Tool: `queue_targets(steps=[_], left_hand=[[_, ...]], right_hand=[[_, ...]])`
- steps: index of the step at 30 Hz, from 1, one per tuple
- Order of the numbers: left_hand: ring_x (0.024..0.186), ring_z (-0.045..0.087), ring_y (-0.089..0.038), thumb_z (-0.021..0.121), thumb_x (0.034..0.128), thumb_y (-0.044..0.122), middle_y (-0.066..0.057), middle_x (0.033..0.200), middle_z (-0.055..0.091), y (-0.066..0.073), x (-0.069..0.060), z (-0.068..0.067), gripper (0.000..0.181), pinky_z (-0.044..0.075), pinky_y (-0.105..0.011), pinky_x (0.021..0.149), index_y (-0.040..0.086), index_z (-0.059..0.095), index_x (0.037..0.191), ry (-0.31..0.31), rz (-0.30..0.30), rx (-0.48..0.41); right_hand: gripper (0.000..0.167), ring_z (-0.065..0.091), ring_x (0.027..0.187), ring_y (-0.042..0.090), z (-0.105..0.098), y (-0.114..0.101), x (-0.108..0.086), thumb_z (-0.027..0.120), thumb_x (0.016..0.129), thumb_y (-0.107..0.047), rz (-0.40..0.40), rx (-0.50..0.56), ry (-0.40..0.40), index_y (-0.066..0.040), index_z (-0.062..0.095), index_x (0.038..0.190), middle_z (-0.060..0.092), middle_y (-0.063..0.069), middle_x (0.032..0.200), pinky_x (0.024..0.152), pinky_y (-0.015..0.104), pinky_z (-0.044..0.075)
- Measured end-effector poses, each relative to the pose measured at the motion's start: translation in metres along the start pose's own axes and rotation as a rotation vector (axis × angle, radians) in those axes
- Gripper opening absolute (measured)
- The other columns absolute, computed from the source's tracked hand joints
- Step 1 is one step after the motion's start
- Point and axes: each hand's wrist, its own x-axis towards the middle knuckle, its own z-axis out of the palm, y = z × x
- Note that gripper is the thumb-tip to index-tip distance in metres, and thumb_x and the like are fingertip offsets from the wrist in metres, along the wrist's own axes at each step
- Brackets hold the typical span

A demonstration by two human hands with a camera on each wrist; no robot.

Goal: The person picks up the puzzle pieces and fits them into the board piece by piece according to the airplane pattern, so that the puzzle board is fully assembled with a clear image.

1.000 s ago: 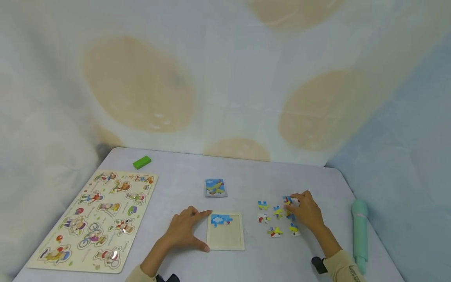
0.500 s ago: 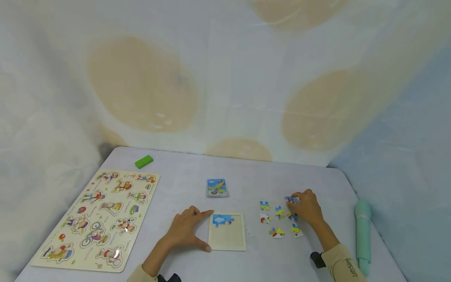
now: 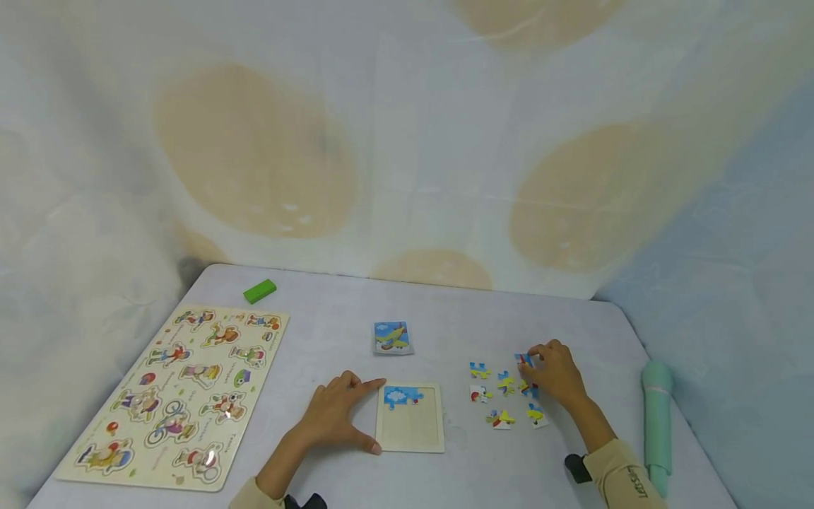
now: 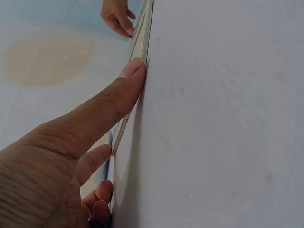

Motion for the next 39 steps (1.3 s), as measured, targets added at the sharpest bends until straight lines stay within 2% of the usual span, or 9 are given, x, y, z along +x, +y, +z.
queue_targets(steps=[7, 13, 19, 23, 27, 39], left_hand=[[0.089, 0.038, -0.013, 0.088, 0.052, 0.064, 0.006, 0.099, 0.042, 0.0, 0.0, 0.002, 0.103, 0.026, -0.032, 0.068, 0.032, 0.053, 0.143, -0.013, 0.001, -0.005], [0.087, 0.038, -0.013, 0.087, 0.052, 0.066, 0.006, 0.098, 0.042, -0.004, 0.0, 0.002, 0.103, 0.027, -0.032, 0.068, 0.032, 0.053, 0.143, -0.014, -0.004, 0.005], [0.087, 0.038, -0.012, 0.088, 0.0514, 0.065, 0.006, 0.098, 0.043, -0.005, -0.001, 0.001, 0.103, 0.027, -0.032, 0.068, 0.032, 0.053, 0.143, -0.006, -0.004, 0.006], [0.086, 0.038, -0.012, 0.088, 0.051, 0.065, 0.007, 0.097, 0.042, -0.004, -0.001, 0.001, 0.103, 0.027, -0.031, 0.068, 0.032, 0.054, 0.143, -0.002, -0.005, 0.012], [0.086, 0.038, -0.012, 0.088, 0.0511, 0.065, 0.006, 0.097, 0.042, -0.004, -0.001, 0.001, 0.103, 0.027, -0.031, 0.068, 0.033, 0.053, 0.143, -0.004, -0.008, 0.014], [0.086, 0.037, -0.013, 0.089, 0.0515, 0.062, 0.005, 0.098, 0.042, -0.002, 0.001, 0.002, 0.103, 0.025, -0.033, 0.068, 0.031, 0.053, 0.143, -0.011, -0.01, -0.004]], right_hand=[[0.041, 0.051, 0.098, 0.034, 0.001, 0.002, -0.005, 0.076, 0.084, -0.025, 0.0, -0.012, 0.034, 0.007, 0.068, 0.108, 0.055, 0.02, 0.102, 0.083, 0.051, 0.048], [0.039, 0.053, 0.102, 0.036, -0.001, -0.002, -0.012, 0.075, 0.085, -0.022, 0.015, 0.057, 0.071, 0.007, 0.067, 0.111, 0.055, 0.02, 0.106, 0.086, 0.051, 0.048], [0.037, 0.053, 0.097, 0.03, 0.0, -0.014, -0.026, 0.079, 0.083, -0.021, -0.027, 0.104, 0.092, 0.003, 0.07, 0.109, 0.055, 0.014, 0.101, 0.082, 0.047, 0.047], [0.036, 0.053, 0.092, 0.025, 0.005, -0.025, -0.036, 0.082, 0.081, -0.023, -0.073, 0.109, 0.117, 0.001, 0.072, 0.106, 0.055, 0.01, 0.097, 0.077, 0.039, 0.049], [0.035, 0.051, 0.089, 0.022, 0.009, -0.035, -0.043, 0.084, 0.079, -0.022, -0.115, 0.131, 0.143, -0.001, 0.072, 0.104, 0.055, 0.008, 0.094, 0.072, 0.032, 0.047], [0.036, 0.051, 0.091, 0.019, 0.017, -0.071, -0.059, 0.084, 0.078, -0.025, -0.066, 0.19, 0.082, -0.003, 0.073, 0.105, 0.055, 0.005, 0.097, 0.07, 0.029, 0.044]])
